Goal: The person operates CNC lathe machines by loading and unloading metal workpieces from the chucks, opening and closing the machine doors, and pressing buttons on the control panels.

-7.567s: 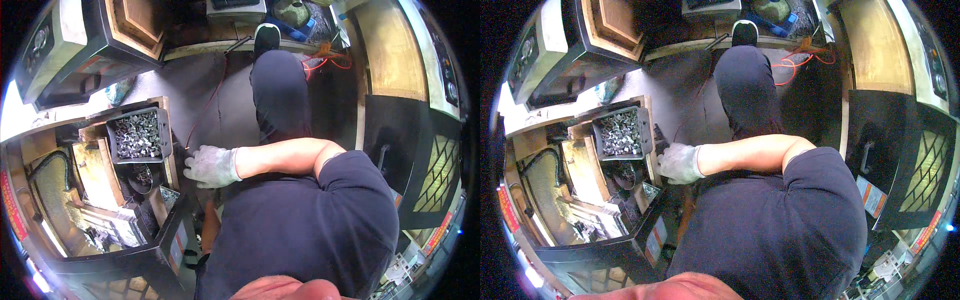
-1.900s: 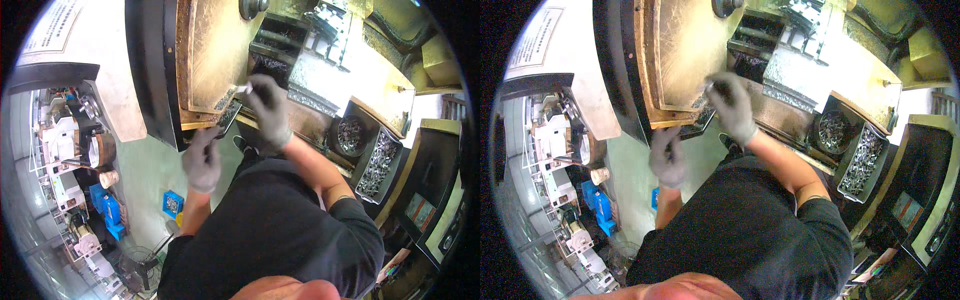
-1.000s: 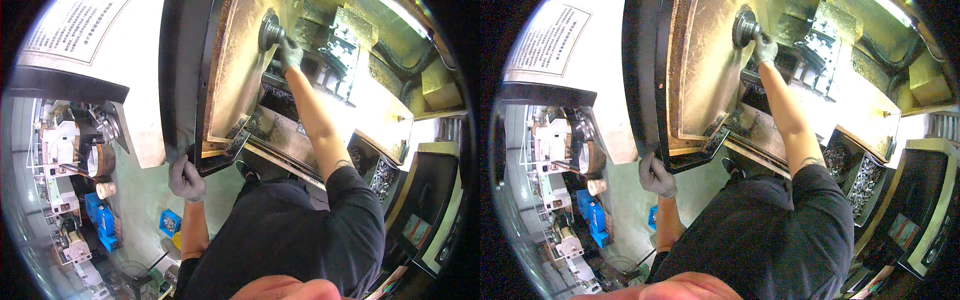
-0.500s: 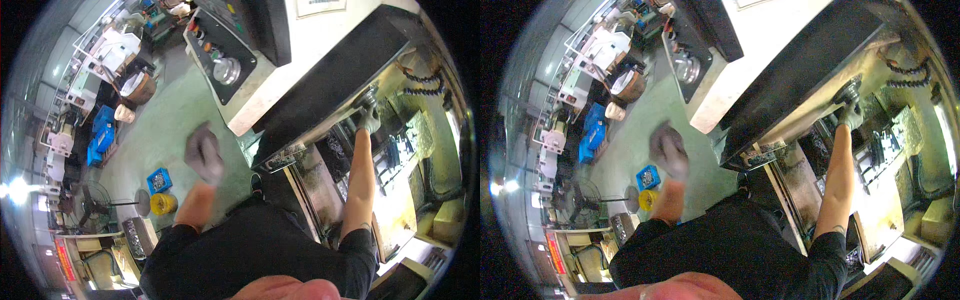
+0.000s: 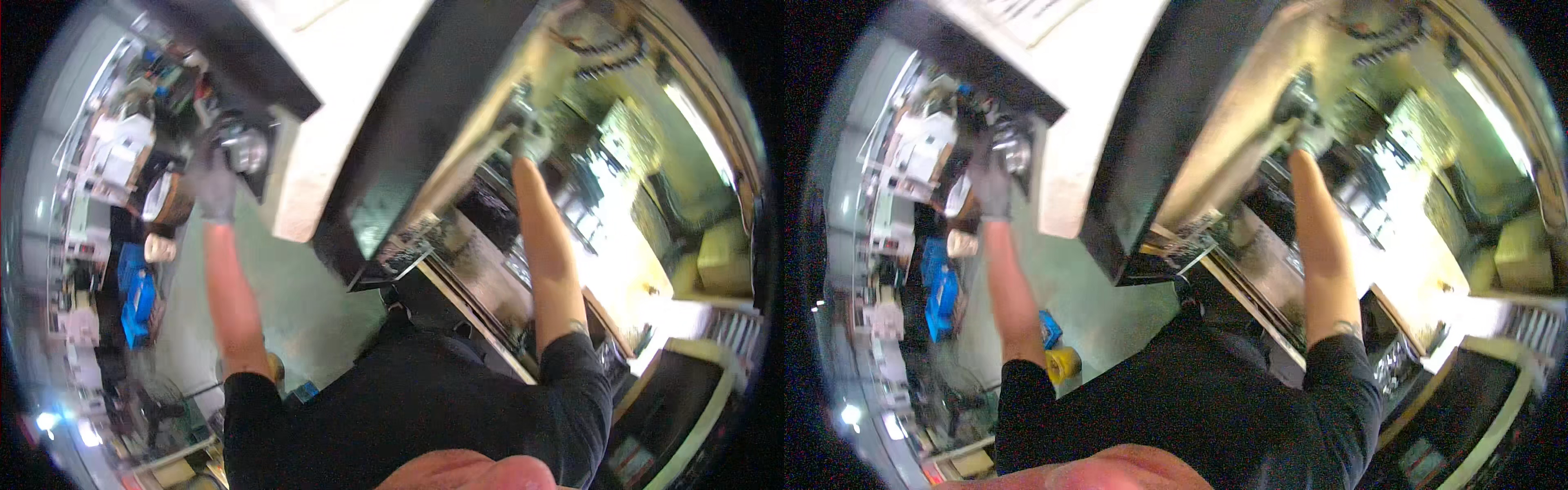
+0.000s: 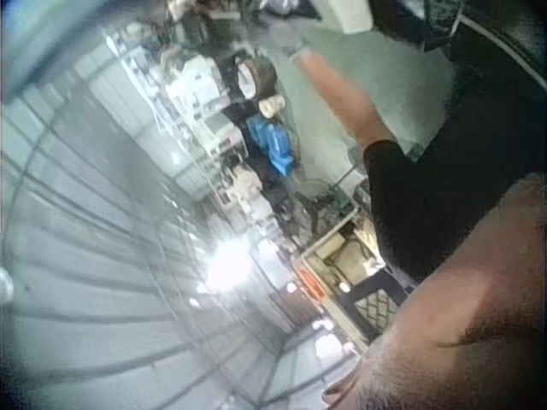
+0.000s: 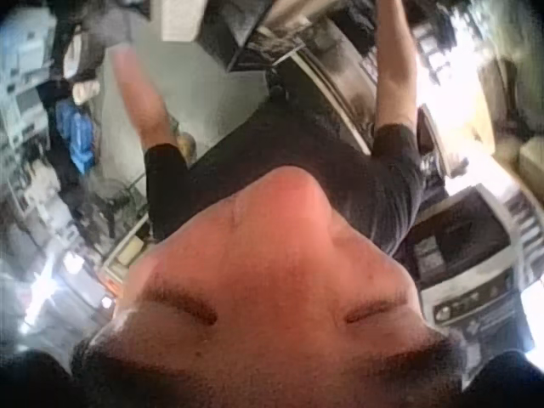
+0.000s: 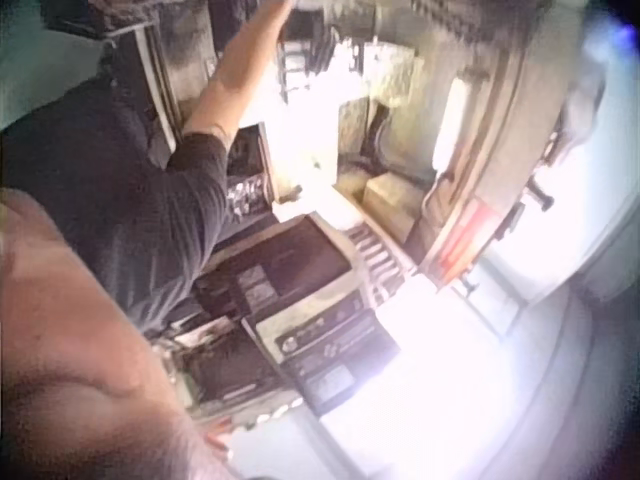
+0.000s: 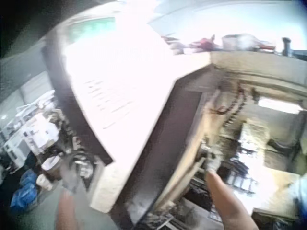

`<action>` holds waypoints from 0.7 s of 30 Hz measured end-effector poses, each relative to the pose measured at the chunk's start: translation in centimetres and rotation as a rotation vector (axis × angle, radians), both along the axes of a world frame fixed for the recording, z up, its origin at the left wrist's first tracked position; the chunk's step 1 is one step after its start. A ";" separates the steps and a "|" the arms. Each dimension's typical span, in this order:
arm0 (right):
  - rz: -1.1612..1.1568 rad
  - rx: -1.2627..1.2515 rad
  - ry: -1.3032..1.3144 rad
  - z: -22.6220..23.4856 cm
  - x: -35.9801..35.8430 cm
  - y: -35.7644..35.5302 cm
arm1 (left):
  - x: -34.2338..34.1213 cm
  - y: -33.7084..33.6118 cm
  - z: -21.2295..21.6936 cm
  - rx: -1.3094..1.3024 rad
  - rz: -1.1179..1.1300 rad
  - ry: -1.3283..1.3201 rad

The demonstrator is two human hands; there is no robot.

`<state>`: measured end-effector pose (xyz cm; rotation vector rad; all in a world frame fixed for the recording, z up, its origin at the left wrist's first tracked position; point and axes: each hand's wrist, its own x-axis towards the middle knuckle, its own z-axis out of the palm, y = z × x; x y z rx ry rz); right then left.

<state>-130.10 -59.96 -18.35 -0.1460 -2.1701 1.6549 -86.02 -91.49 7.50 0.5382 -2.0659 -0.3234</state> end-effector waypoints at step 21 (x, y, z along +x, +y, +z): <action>0.538 -0.792 -0.366 2.6 21.7 15.2 | 0.1 -0.3 -2.2 -0.149 0.095 -0.180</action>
